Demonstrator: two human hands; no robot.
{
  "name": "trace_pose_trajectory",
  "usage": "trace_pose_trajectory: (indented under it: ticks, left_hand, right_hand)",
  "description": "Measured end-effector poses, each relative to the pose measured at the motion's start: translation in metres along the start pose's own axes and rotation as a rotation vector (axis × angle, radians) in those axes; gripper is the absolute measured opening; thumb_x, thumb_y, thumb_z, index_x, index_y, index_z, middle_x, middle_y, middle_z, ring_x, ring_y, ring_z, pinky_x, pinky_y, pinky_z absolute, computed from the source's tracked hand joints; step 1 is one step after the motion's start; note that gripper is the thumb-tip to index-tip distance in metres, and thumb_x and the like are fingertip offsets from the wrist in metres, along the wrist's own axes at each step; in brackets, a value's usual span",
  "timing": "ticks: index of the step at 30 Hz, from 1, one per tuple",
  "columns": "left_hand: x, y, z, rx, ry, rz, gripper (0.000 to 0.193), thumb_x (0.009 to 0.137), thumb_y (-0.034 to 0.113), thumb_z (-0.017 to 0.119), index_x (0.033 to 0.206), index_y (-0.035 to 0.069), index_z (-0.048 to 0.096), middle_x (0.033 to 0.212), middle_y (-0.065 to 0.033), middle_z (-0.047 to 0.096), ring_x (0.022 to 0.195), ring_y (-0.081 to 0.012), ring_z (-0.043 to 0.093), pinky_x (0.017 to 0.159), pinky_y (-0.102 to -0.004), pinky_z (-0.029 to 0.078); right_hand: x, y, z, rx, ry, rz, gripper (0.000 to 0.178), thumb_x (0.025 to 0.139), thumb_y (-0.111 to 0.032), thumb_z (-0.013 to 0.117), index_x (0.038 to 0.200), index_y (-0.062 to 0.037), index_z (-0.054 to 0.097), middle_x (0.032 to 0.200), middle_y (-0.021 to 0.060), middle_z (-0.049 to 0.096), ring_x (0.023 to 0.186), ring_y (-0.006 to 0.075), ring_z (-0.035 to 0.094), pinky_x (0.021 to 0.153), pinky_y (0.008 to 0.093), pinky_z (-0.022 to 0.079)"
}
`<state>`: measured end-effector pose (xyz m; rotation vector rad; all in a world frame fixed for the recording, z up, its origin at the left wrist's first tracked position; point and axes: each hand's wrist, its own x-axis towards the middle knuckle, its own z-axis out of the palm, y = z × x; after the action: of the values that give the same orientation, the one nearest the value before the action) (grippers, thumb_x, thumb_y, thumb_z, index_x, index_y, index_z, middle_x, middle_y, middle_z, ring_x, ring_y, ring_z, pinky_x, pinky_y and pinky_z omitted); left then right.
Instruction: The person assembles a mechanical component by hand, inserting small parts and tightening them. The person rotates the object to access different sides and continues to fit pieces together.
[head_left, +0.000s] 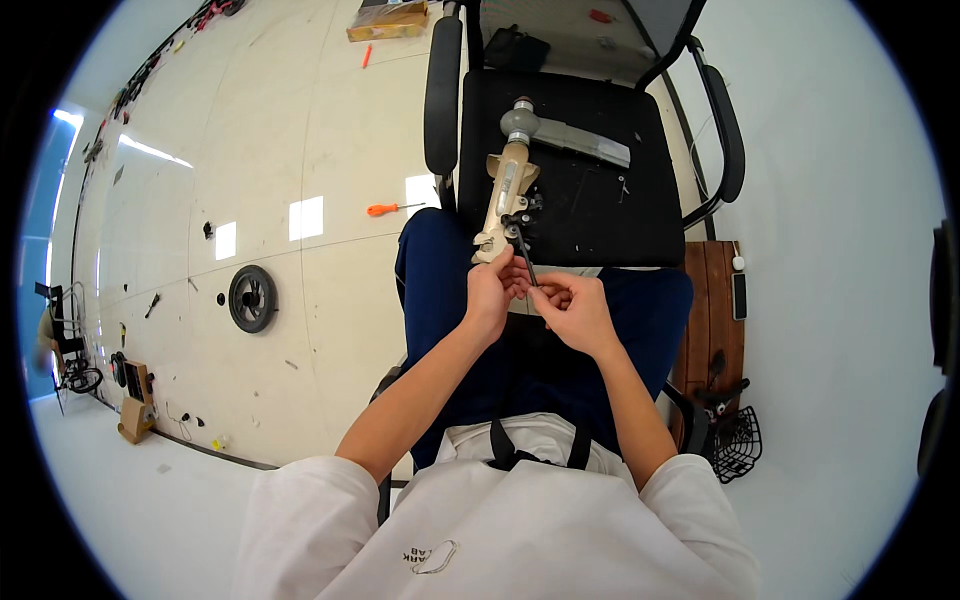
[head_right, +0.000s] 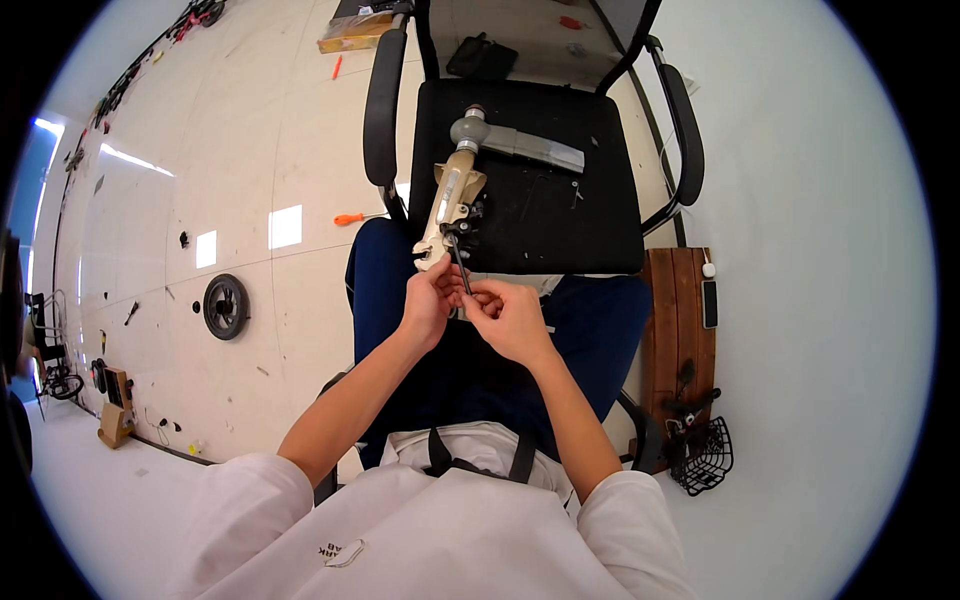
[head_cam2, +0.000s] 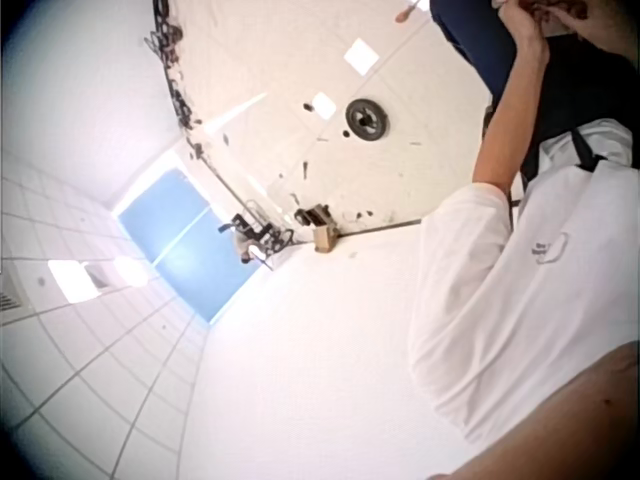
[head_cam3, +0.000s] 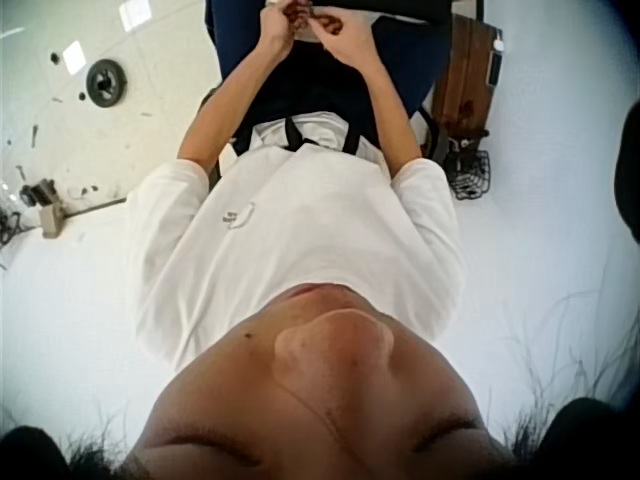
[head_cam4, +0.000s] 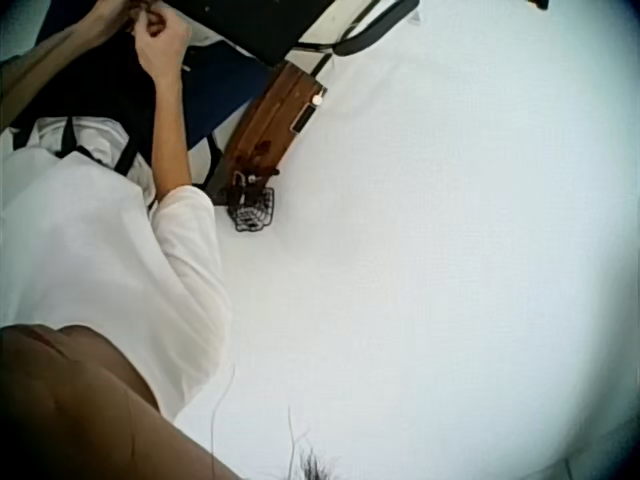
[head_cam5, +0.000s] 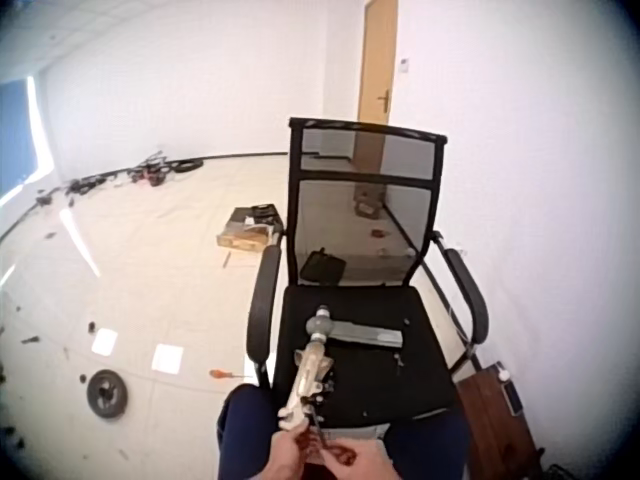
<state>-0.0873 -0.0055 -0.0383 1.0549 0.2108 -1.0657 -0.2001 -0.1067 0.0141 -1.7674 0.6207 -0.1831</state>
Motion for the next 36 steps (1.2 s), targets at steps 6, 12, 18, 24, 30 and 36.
trace_pose_trajectory:
  ticks: [6, 12, 18, 24, 30, 36]
  left_hand:
    - [0.0, 0.012, -0.004, -0.245, -0.004, -0.103, 0.032, 0.102, 0.029, 0.047, 0.087, 0.003, 0.058, 0.075, -0.0066, 0.061, 0.066, -0.0156, 0.054, 0.063, -0.029, 0.043]
    - [0.001, 0.004, -0.013, -0.258, -0.011, -0.077, 0.029, 0.104, 0.028, 0.045, 0.092, 0.004, 0.056, 0.073, -0.0055, 0.058, 0.065, -0.015, 0.052, 0.062, -0.0292, 0.043]
    - [-0.001, -0.005, 0.002, -0.367, 0.009, -0.087, 0.028, 0.104, 0.027, 0.045, 0.094, 0.003, 0.056, 0.073, -0.0049, 0.057, 0.063, -0.0137, 0.051, 0.06, -0.0279, 0.042]
    - [0.001, -0.012, 0.006, -0.381, -0.052, -0.14, 0.028, 0.104, 0.029, 0.047, 0.097, 0.004, 0.057, 0.076, -0.0059, 0.061, 0.065, -0.0131, 0.052, 0.062, -0.0268, 0.043]
    - [0.005, -0.023, 0.004, -0.433, -0.097, -0.186, 0.033, 0.104, 0.035, 0.046, 0.098, 0.005, 0.056, 0.077, -0.0061, 0.062, 0.066, -0.0141, 0.053, 0.064, -0.0294, 0.044]
    - [0.001, -0.023, 0.007, -0.27, -0.113, -0.133, 0.036, 0.105, 0.037, 0.043, 0.103, 0.003, 0.056, 0.077, -0.0054, 0.062, 0.066, -0.0139, 0.052, 0.066, -0.0297, 0.043]
  right_hand:
    - [0.02, -0.017, -0.023, -0.236, -0.079, -0.185, 0.018, 0.084, -0.005, 0.065, 0.098, 0.0062, 0.069, 0.071, 0.0083, 0.065, 0.057, 0.0099, 0.057, 0.053, 0.025, 0.044]
    - [0.049, 0.01, -0.054, -0.261, -0.041, -0.131, 0.014, 0.089, -0.008, 0.067, 0.098, 0.0025, 0.07, 0.074, 0.0048, 0.062, 0.059, 0.0098, 0.056, 0.053, 0.0247, 0.044]
    - [0.097, 0.026, -0.048, 0.505, 0.109, 0.171, 0.023, 0.09, -0.007, 0.066, 0.111, 0.0024, 0.063, 0.08, 0.0044, 0.063, 0.066, 0.0095, 0.059, 0.062, 0.0258, 0.053]
    - [0.141, 0.002, -0.013, 0.435, 0.184, 0.141, 0.031, 0.093, -0.007, 0.06, 0.122, 0.002, 0.054, 0.087, 0.0083, 0.066, 0.064, 0.0091, 0.057, 0.06, 0.0251, 0.052]
    - [0.151, -0.003, 0.008, -0.078, 0.258, -0.029, 0.034, 0.088, -0.012, 0.063, 0.117, 0.0037, 0.056, 0.078, 0.0113, 0.073, 0.066, 0.0164, 0.069, 0.064, 0.0299, 0.053]
    - [0.145, -0.018, 0.003, -0.245, 0.23, -0.065, 0.039, 0.087, -0.013, 0.059, 0.121, 0.0068, 0.058, 0.077, 0.0127, 0.072, 0.071, 0.0208, 0.071, 0.07, 0.0315, 0.053]
